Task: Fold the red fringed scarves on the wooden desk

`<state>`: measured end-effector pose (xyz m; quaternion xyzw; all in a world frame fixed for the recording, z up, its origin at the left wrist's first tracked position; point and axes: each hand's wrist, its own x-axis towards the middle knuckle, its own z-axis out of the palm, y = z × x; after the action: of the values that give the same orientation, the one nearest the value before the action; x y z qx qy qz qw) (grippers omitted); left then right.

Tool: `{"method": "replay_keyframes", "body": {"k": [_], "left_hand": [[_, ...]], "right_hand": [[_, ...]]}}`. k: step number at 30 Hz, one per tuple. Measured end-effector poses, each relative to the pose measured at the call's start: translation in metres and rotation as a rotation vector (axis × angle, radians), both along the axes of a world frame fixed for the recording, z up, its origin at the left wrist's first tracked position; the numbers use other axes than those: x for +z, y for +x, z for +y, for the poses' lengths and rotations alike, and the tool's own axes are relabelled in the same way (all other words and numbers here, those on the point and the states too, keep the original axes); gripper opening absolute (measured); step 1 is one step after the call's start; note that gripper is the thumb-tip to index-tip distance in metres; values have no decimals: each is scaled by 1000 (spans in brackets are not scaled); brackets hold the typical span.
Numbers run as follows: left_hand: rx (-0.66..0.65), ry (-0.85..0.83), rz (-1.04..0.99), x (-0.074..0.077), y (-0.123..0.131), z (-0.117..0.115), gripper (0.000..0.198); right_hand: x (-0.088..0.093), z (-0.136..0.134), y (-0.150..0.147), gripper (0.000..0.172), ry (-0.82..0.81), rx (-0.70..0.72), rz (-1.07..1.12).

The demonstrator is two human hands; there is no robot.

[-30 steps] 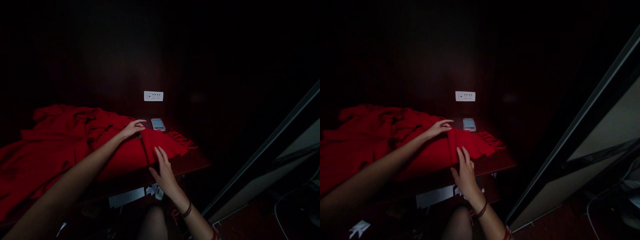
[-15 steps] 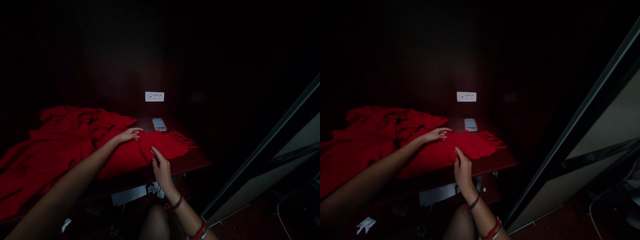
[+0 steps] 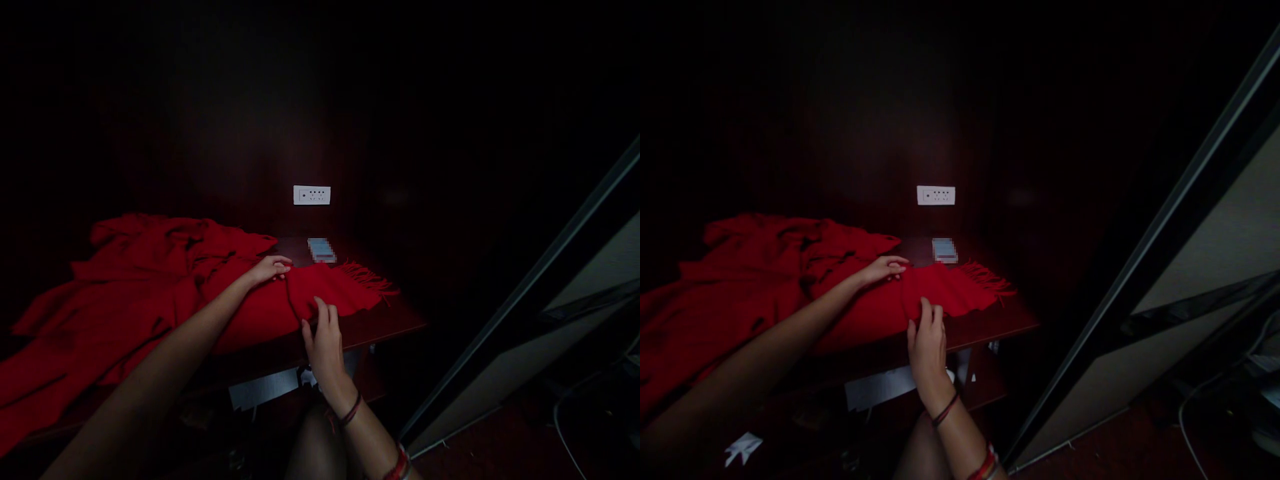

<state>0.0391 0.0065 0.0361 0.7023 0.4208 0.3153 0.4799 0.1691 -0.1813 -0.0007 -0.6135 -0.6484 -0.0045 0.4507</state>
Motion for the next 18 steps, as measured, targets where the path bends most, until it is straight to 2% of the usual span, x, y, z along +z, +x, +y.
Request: {"method": "replay_keyframes", "body": {"k": [5, 9, 12, 18], "left_hand": [[9, -80, -61, 12, 5, -7, 36], [51, -116, -63, 17, 8, -8, 31], [65, -138, -78, 16, 7, -9, 27], [87, -170, -52, 12, 2, -13, 25]], "right_hand": [[5, -1, 1, 36, -41, 14, -178], [11, -2, 1, 39, -9, 57, -37], [8, -6, -2, 41, -18, 110, 76], [-1, -2, -10, 43, -66, 245, 18]]}}
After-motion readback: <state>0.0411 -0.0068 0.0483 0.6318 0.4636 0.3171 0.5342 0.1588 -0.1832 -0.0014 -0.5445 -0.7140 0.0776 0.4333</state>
